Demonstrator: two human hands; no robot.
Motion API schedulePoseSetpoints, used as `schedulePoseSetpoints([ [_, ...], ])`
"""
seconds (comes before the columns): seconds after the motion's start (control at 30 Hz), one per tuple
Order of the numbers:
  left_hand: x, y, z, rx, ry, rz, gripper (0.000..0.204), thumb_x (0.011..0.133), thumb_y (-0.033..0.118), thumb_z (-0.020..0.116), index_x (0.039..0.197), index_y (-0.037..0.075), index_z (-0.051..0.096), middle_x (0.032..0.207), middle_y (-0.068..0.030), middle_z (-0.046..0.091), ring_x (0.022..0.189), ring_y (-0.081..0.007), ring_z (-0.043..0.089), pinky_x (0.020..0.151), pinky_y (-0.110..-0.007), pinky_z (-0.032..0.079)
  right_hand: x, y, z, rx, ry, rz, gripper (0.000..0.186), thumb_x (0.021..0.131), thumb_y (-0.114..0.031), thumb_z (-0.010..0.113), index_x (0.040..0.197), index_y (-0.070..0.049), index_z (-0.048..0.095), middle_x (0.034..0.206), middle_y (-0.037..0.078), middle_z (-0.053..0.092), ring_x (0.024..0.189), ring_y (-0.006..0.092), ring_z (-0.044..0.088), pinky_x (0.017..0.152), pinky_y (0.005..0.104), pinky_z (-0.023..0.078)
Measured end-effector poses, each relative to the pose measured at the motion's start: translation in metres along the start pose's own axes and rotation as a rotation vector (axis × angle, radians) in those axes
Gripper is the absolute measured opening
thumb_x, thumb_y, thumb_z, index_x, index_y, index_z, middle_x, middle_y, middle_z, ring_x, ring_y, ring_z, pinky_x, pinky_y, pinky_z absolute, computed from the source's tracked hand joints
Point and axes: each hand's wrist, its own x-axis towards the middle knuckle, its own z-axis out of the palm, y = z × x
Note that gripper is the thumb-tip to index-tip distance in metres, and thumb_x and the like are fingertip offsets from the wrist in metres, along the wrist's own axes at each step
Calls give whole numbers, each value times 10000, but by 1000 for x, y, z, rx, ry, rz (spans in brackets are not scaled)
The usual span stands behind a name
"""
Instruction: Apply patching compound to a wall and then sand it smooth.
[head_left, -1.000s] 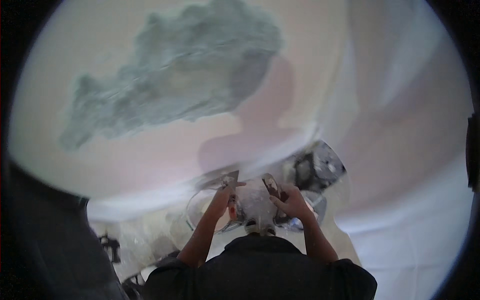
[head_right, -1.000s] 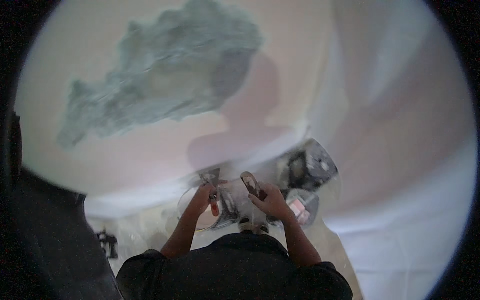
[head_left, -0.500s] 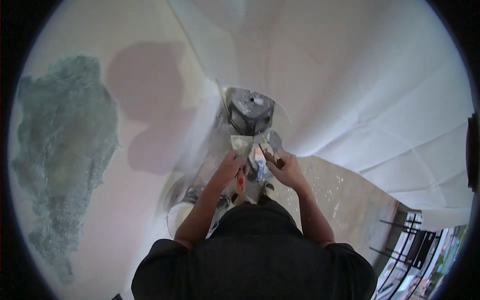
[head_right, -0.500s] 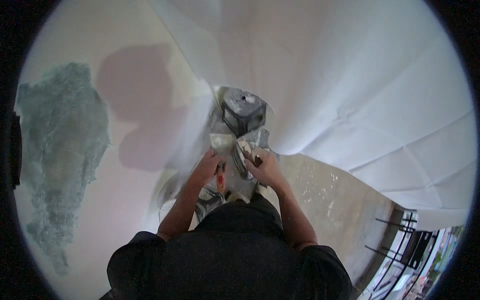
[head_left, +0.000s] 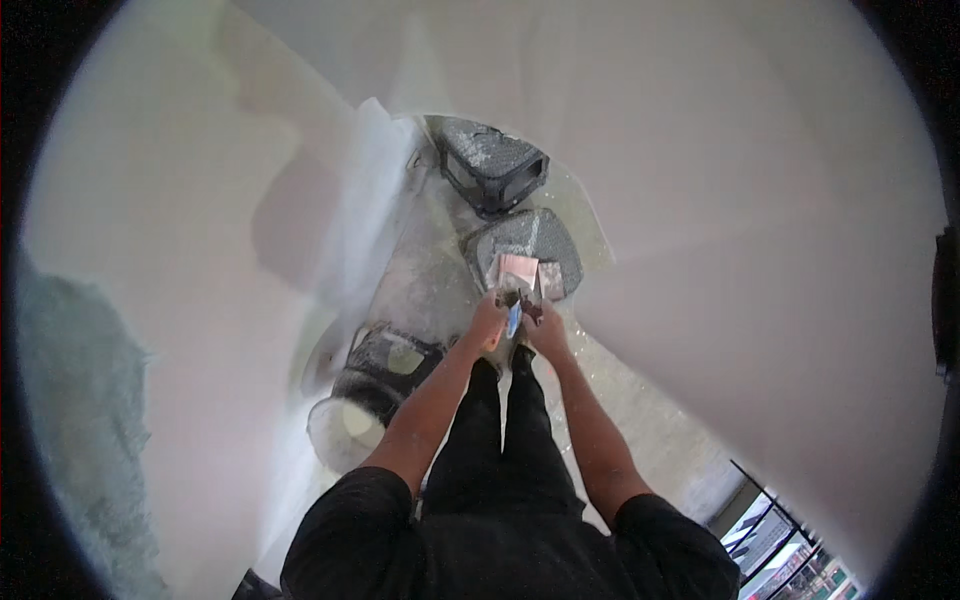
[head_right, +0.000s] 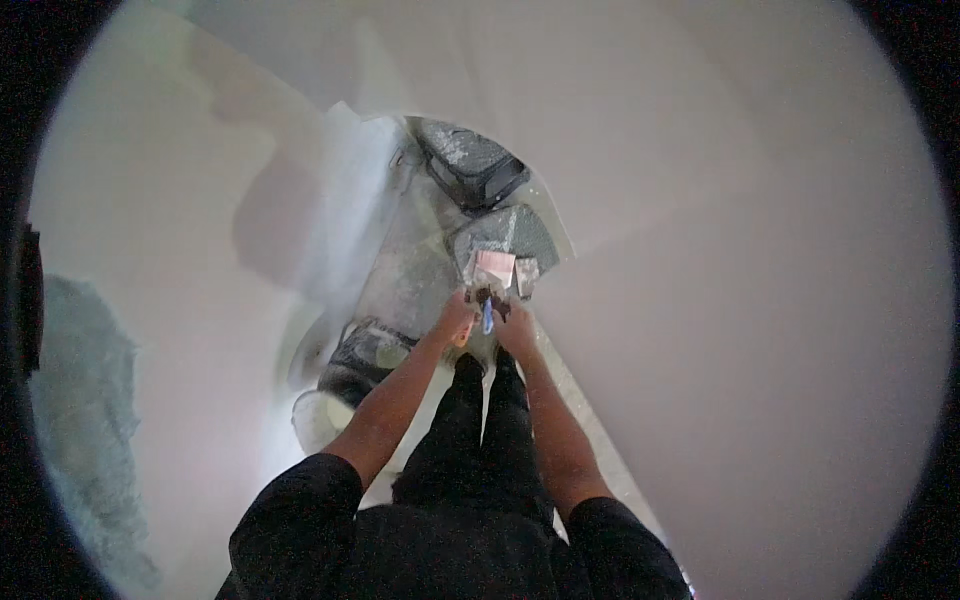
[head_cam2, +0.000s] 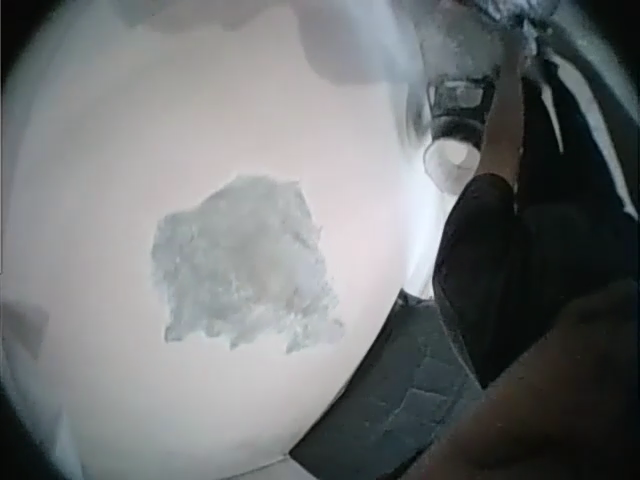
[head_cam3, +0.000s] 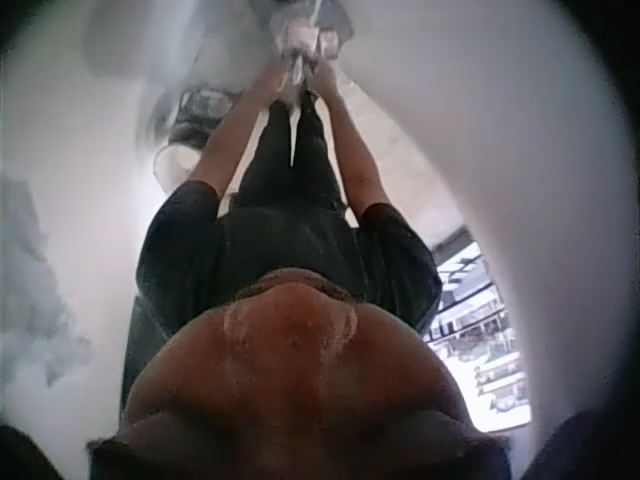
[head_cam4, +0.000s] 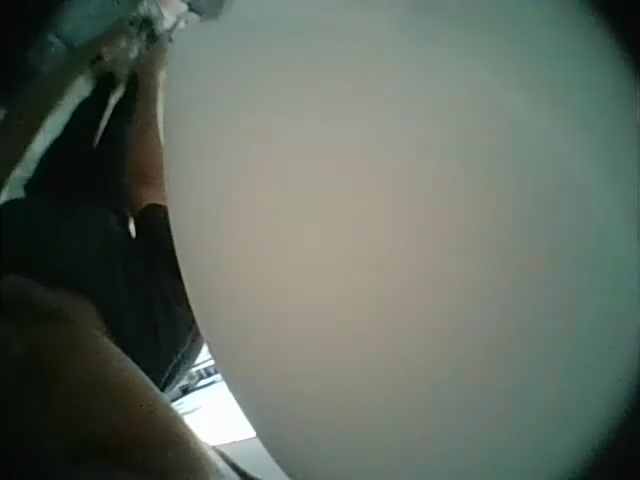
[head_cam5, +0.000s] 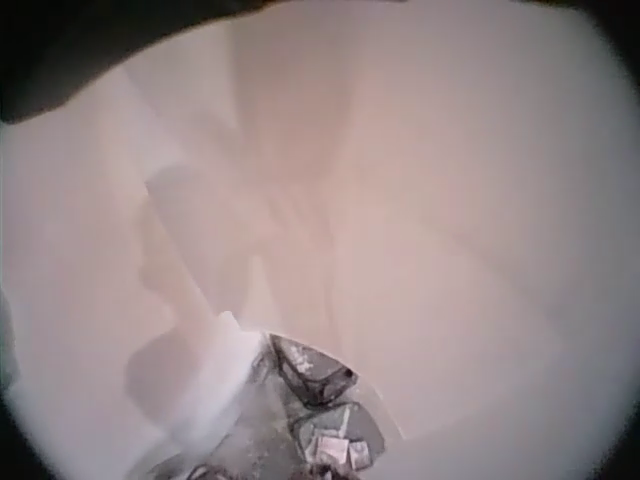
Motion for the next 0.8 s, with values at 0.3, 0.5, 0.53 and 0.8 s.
schedulePoseSetpoints([
  [0.3,92,-55,28,529,503,354,328,820,106,579,1136,18,570,1071,-240,596,967,-405,593,785,-455,489,68,63,93,49,61,146,244,802,-117,631,986,16,543,875,240,635,850,398,636,708,456,500],
  [0.5,85,-37,39,663,422,232,572,829,99,559,1376,93,391,1256,-199,497,1073,-404,532,846,-458,481,65,105,76,-4,16,136,222,796,-104,632,970,7,549,889,241,633,848,404,630,712,462,492],
  [0.53,83,-30,38,642,419,193,575,835,118,561,1379,99,377,1232,-193,508,1056,-405,538,852,-460,478,61,105,70,-20,-2,165,236,805,-120,623,992,2,547,903,248,629,852,427,616,726,482,484],
  [0.8,-23,-18,0,262,276,391,314,891,234,547,1078,-17,576,1052,-248,583,892,-400,612,769,-457,493,-12,-15,10,-120,-112,-139,216,830,-144,659,948,-2,548,827,193,650,787,341,663,668,405,501],
])
